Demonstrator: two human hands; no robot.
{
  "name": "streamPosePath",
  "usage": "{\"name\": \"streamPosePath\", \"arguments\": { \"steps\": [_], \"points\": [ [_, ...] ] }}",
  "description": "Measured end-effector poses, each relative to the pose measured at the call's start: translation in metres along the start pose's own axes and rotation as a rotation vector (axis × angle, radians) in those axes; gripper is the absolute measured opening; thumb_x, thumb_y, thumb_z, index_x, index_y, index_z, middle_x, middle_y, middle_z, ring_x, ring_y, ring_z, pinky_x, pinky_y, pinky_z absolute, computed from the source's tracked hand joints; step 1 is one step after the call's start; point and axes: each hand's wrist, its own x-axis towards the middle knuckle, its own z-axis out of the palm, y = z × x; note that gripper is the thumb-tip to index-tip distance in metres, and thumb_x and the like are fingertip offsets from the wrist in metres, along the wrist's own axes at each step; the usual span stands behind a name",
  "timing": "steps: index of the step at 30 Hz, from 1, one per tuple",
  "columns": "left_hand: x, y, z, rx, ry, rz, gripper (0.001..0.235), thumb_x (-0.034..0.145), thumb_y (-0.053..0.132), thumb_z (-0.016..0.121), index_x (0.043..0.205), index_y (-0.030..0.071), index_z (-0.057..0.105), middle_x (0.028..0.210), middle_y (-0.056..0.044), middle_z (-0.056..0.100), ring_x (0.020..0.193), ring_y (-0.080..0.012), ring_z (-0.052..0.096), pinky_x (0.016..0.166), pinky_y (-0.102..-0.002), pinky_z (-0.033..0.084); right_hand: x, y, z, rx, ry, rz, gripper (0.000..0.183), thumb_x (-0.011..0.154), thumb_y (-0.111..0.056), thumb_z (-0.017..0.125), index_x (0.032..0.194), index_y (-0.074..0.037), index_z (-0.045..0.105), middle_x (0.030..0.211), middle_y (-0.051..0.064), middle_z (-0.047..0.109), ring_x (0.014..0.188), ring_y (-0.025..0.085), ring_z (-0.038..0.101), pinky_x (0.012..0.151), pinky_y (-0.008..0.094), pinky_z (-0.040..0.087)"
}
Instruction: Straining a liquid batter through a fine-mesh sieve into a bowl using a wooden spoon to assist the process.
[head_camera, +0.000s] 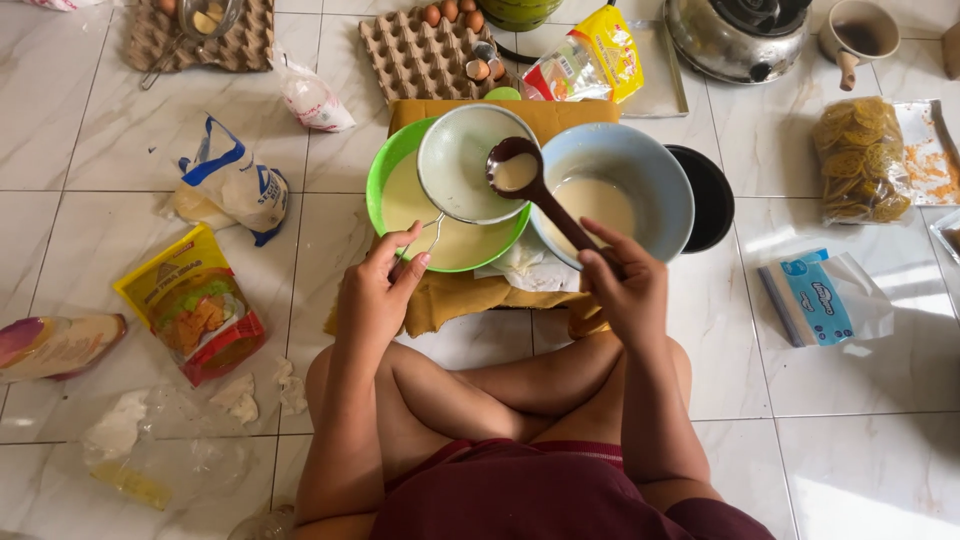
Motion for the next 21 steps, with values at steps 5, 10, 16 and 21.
{"name": "streamPosePath", "arguments": {
  "steps": [5,10,16,21],
  "points": [
    [-0.001,0.0,-0.001,-0.014,-0.011,-0.014,0.026,0.096,0.032,0.069,0.122,0.027,0.071,0.05,-0.001,0.054,0.053,-0.0161,0.056,0.063,-0.036,0.054,-0.007,-0.018,0.022,-0.27,-0.026,-0.074,0.039,0.094,-0.004,0.072,0.131,-0.014,0.072,0.065,0.005,0.072,0.048,0.017,0.059,0.053,0.027,0.048],
    [-0.001,0.001,-0.002,-0.024,-0.015,-0.009,0.028,0.097,0.03,0.069,0.124,0.025,0.071,0.055,-0.005,0.06,0.056,-0.0175,0.059,0.064,-0.037,0.055,-0.008,-0.016,0.023,-0.415,-0.018,-0.182,0.034,0.097,-0.007,0.071,0.129,-0.015,0.075,0.071,0.008,0.072,0.059,0.025,0.069,0.06,0.034,0.055],
    [-0.001,-0.001,-0.001,-0.043,-0.003,-0.003,0.028,0.097,0.03,0.069,0.124,0.021,0.07,0.074,-0.012,0.074,0.057,-0.0204,0.061,0.067,-0.043,0.055,-0.014,-0.014,0.019,-0.465,-0.045,-0.21,0.03,0.097,-0.009,0.07,0.126,-0.015,0.075,0.082,0.011,0.074,0.068,0.027,0.075,0.062,0.036,0.058],
    [-0.002,-0.001,0.0,-0.049,-0.002,0.002,0.028,0.097,0.029,0.07,0.124,0.023,0.07,0.075,-0.011,0.075,0.057,-0.0191,0.058,0.068,-0.042,0.055,-0.024,-0.004,0.015,-0.427,-0.031,-0.177,0.032,0.095,-0.008,0.072,0.127,-0.012,0.075,0.086,0.014,0.077,0.073,0.033,0.076,0.067,0.038,0.058]
  ]
}}
